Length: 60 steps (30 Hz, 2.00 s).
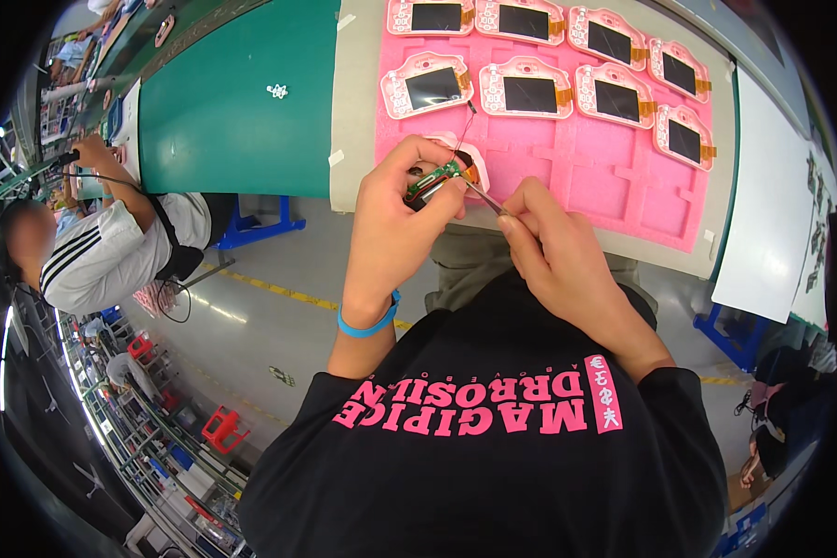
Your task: Assembling components of a handheld electronic device at a factory station, including connecting wires and placing circuit boards into housings.
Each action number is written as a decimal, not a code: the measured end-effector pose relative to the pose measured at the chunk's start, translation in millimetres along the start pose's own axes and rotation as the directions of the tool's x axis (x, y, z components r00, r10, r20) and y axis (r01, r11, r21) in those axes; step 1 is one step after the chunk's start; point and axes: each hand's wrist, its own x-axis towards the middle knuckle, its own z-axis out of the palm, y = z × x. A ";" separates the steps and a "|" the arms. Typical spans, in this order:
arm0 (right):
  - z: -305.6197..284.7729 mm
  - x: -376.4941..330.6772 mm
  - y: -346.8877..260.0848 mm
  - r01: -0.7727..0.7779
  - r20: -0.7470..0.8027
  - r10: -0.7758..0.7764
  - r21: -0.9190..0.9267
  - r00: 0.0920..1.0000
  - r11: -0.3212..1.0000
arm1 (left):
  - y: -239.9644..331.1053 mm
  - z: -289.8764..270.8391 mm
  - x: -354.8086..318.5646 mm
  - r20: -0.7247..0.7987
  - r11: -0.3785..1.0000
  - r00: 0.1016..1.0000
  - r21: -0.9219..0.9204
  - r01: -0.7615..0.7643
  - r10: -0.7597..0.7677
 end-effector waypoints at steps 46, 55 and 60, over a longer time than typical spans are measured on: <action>-9.1 37.4 -3.7 0.277 -0.243 -0.350 -0.289 0.905 0.916 | -25.8 -20.0 15.4 0.042 0.757 0.833 0.396 -0.520 0.551; -16.6 46.4 -7.7 0.236 -0.136 -0.329 -0.456 0.934 0.858 | -37.9 -14.0 25.7 0.049 0.728 0.793 0.367 -0.579 0.607; -24.0 51.0 -3.1 0.233 -0.092 -0.298 -0.426 0.950 0.874 | -44.3 -14.0 26.7 0.018 0.718 0.781 0.380 -0.583 0.625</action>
